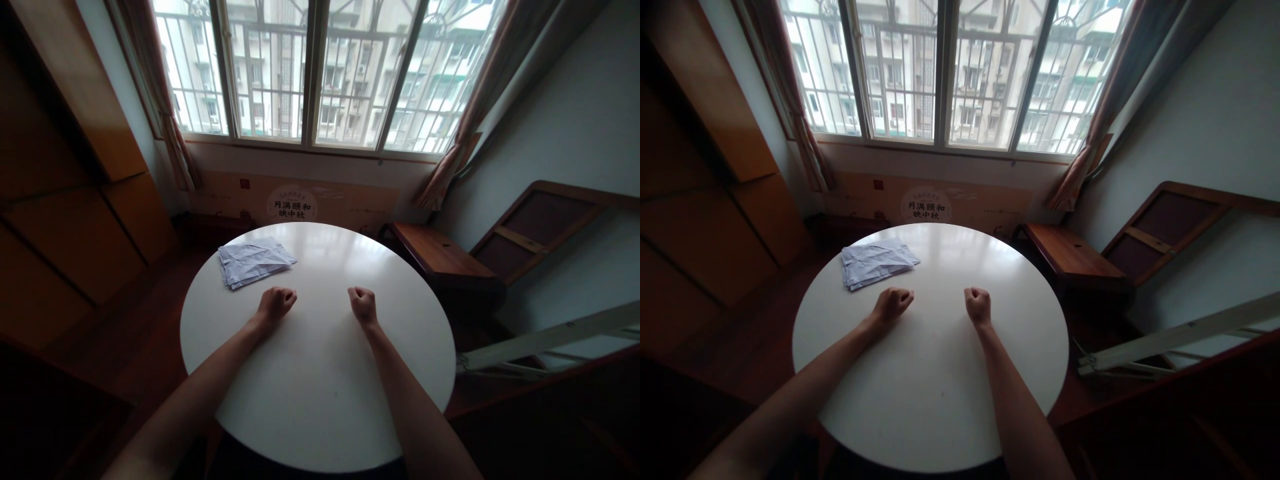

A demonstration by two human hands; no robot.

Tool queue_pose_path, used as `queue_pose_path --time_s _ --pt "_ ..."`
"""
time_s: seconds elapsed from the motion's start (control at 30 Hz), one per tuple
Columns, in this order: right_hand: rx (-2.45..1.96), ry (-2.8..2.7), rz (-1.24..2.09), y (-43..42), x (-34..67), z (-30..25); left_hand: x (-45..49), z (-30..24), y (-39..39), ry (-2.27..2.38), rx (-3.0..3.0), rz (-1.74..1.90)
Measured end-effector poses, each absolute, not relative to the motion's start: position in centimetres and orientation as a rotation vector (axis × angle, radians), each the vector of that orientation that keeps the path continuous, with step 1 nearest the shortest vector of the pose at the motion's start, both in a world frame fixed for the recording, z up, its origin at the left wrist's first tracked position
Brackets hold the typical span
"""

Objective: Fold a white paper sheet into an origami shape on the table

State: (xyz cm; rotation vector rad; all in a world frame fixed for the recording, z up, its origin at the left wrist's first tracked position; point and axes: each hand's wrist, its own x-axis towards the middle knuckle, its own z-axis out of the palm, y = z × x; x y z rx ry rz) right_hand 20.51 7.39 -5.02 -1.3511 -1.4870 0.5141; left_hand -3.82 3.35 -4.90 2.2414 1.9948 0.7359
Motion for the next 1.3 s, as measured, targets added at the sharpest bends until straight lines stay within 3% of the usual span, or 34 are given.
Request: queue_pose_path --time_s 0.3,0.6,0.83,1.3 --pt "-1.346 -1.58 0.403 8.1 21.4 -5.5 -4.0 -5.2 4.5 2.015 2.162 0.739" --pt "-1.685 -1.924 -0.007 6.9 21.2 -4.8 -3.6 -5.4 4.6 1.879 2.439 0.787" --pt "-2.081 -2.224 0.211 7.0 20.1 -5.3 -3.1 -6.2 4.7 1.86 2.44 0.314" --pt "-2.109 -2.245 0.251 7.0 20.0 -5.4 -3.2 -6.0 4.6 1.878 2.446 0.268"
